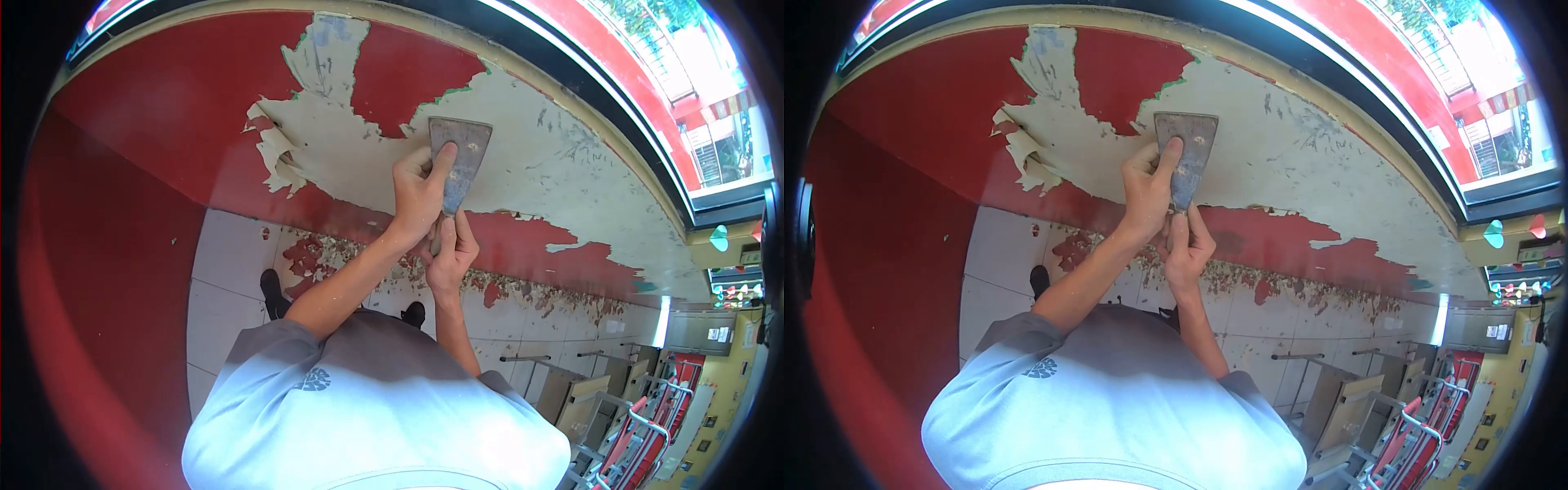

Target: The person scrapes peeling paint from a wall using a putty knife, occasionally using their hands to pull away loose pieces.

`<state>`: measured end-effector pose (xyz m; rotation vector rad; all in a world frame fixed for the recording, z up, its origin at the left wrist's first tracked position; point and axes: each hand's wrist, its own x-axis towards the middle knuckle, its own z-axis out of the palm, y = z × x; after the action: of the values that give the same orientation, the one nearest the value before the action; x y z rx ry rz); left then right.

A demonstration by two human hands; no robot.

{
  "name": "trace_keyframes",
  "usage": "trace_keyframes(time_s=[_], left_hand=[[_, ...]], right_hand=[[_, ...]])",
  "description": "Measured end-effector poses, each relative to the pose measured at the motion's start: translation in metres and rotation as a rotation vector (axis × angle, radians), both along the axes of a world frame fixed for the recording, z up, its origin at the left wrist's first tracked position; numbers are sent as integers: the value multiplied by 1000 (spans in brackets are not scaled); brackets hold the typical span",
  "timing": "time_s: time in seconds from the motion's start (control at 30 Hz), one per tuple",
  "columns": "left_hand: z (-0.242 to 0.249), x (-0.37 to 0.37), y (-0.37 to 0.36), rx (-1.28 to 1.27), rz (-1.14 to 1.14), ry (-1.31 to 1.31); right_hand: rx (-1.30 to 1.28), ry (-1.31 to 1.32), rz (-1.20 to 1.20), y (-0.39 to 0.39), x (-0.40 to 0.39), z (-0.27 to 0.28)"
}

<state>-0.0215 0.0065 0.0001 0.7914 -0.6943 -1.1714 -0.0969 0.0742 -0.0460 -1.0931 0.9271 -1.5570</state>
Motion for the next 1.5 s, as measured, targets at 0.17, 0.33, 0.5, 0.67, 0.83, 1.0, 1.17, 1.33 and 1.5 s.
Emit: trace_keyframes(time_s=[0.17,0.33,0.5,0.67,0.83,1.0,1.17,1.33,1.5], left_hand=[[34,19,-12,-93,64,-60],[12,15,-11,-127,117,-129],[11,15,-10,-88,10,-79],[10,10,-14,-65,8,-56],[62,21,-8,-92,-54,-8],[18,11,-18,-129,34,-139],[28,12,-4,-35,-69,-41],[32,11,-15,-121,-2,-82],[31,13,-9,-77,-53,-84]], right_hand=[[-96,46,0,-23,14,25],[-24,50,7,-8,11,10],[-6,52,-18,-10,9,14],[11,28,-20,-6,8,7],[-33,51,-82,-12,11,29],[-2,29,-58,-9,14,17],[2,13,-59,-3,13,22],[-10,2,-51,-12,15,27],[-17,-33,-43,-4,19,30]])
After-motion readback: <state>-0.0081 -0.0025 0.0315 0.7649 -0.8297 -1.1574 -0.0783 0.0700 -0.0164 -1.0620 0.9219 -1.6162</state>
